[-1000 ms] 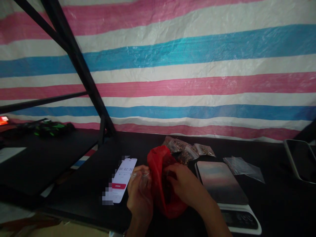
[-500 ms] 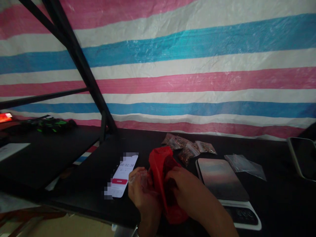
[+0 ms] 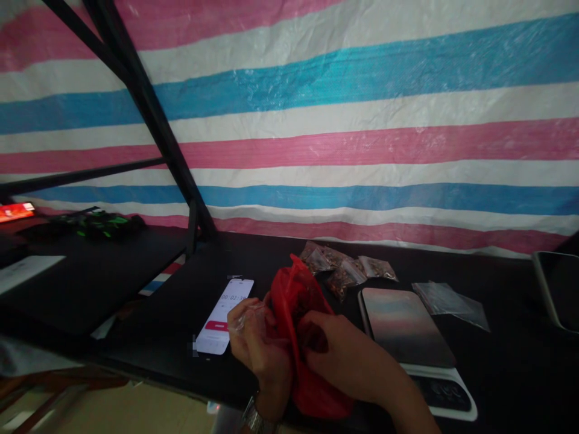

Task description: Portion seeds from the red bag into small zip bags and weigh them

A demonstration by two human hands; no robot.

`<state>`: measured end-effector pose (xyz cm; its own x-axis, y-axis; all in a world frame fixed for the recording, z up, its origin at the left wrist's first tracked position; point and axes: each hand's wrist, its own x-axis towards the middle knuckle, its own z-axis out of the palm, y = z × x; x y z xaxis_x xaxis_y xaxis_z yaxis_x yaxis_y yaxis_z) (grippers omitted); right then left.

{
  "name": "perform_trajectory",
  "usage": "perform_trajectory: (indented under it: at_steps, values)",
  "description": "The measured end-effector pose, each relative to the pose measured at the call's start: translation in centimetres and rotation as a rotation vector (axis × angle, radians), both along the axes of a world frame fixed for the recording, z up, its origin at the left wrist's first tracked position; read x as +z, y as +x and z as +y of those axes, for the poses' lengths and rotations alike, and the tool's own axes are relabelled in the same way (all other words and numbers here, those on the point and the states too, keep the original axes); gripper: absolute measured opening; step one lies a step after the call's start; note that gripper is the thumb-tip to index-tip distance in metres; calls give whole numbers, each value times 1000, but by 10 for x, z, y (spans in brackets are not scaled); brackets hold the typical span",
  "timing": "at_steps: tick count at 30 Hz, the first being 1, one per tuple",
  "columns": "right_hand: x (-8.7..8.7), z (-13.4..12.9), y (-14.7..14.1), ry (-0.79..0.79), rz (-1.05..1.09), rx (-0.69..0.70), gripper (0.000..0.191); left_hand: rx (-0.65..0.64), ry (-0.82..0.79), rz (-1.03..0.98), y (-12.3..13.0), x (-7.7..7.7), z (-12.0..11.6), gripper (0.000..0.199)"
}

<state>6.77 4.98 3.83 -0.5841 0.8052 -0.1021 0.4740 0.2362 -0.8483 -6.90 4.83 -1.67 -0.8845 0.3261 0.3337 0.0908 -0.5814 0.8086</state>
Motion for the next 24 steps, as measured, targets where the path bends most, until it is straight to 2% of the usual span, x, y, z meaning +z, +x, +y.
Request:
perform_trajectory:
  at_steps: [4,7,11,15,19,24]
  values:
    - [-9,8,3,-77,102,-15,31,6,6,99,3,-4,0,18]
    - [-18,17,6,-179,196,-64,28,32,-6,153,5,-3,2,32]
    - [-21,25,9,-300,340,-139,24,8,-63,228,7,10,-3,51]
    - [-15,28,13,-367,442,-197,27,-70,-129,396,12,19,-24,57]
    - [-3,27,21,-352,515,-236,39,-240,-329,326,16,4,-43,54]
    - [17,19,27,-283,537,-289,42,-460,-572,341,7,-13,-42,55]
